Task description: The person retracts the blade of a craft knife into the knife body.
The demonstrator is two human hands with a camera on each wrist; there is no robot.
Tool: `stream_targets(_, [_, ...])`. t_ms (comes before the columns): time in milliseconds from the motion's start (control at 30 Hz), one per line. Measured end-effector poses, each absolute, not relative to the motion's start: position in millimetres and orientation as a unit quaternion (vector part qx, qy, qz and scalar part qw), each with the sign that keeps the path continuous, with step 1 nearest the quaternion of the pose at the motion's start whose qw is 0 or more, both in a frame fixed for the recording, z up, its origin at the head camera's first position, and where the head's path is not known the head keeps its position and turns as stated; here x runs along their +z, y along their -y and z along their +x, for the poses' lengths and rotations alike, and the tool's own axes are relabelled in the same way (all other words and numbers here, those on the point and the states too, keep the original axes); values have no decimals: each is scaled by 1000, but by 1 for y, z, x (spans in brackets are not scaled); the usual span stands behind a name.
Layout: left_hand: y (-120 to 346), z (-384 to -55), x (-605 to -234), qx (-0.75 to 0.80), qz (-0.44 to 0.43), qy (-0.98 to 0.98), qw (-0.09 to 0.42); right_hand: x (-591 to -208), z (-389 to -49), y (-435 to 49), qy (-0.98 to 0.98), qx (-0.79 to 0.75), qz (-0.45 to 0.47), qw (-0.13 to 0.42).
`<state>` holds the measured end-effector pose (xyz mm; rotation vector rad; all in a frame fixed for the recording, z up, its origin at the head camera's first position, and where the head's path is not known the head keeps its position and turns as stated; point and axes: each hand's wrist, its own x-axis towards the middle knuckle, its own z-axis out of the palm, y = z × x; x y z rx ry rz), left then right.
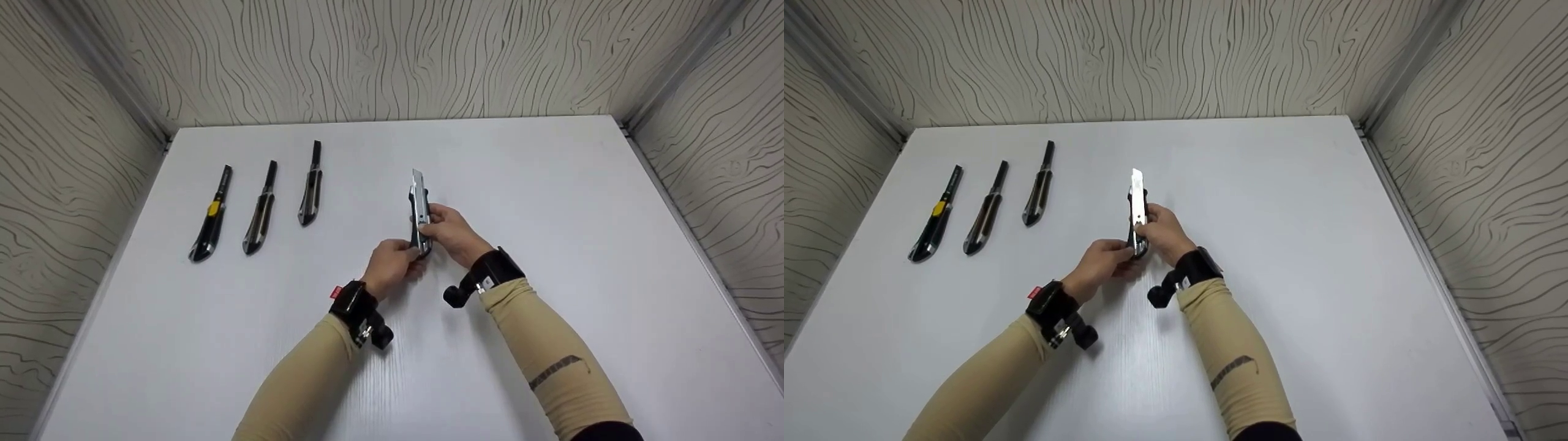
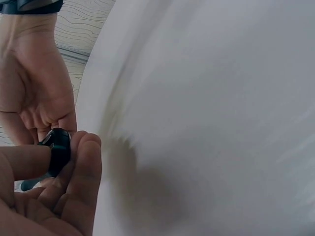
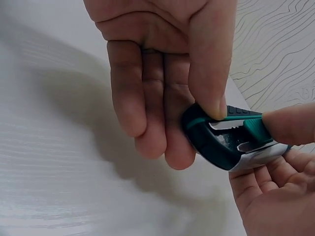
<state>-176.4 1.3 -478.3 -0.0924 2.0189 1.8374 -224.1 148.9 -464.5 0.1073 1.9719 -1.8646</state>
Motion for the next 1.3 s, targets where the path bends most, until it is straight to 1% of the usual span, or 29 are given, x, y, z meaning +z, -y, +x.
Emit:
stream_targets(567, [-1,-175,-476,647,-43,-735,199,-465,-225,-149,-708,-672,24,217])
stream_targets(800, [2,-176,-477,653,-29,-730,201,-466,-225,-150,-704,-676,27,214])
stream_targets(967, [5,-175,-477,655,-20,-728,203,-469,-224,-153,-699,-679,25,223])
stream_targets(1133, [5,-173,-477,635,-15,-748,193,-471,-223,-156,-697,-678,15,233])
stream_targets(1300, [3,-174,-478,621,-16,-761,187,-472,-223,-155,-700,-677,21,227])
